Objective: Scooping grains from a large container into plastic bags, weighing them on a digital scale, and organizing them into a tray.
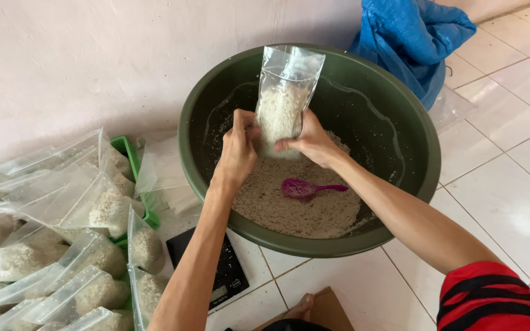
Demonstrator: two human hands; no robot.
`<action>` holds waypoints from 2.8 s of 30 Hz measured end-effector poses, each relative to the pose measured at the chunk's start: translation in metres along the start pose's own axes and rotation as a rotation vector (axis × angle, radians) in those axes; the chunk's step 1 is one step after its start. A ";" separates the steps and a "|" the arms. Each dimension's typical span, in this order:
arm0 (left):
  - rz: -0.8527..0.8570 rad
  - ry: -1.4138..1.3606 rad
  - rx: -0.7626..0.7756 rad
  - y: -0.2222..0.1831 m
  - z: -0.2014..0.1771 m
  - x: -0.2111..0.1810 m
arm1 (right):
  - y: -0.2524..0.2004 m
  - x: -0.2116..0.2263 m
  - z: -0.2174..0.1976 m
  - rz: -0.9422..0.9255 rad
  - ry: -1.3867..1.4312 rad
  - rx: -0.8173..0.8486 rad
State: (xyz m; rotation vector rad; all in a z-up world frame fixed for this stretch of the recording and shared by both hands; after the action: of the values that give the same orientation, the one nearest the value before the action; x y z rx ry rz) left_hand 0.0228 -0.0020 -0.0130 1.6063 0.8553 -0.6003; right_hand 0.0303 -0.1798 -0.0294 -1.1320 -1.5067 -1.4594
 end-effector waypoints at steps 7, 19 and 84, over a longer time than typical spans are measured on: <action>-0.022 -0.049 -0.011 0.001 -0.007 -0.007 | -0.003 0.004 0.000 0.066 0.033 -0.033; -0.024 0.042 0.013 -0.002 -0.004 0.003 | -0.008 0.003 0.005 -0.020 -0.018 0.109; -0.086 0.264 -0.122 -0.001 0.006 0.017 | 0.014 -0.010 -0.034 -0.148 0.010 -0.224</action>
State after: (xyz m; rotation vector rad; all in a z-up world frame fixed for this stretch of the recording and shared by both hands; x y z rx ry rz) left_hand 0.0323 -0.0039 -0.0275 1.5637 1.1388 -0.3914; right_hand 0.0448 -0.2148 -0.0314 -1.1601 -1.4735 -1.7678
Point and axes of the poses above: each hand's wrist, its own y-axis towards the middle knuckle, its own z-axis out of the palm, x = y × z, the point moved 1 cm from there along y, towards the middle knuckle, and after that the axes turned 13 degrees about -x, right-handed, at the moved point
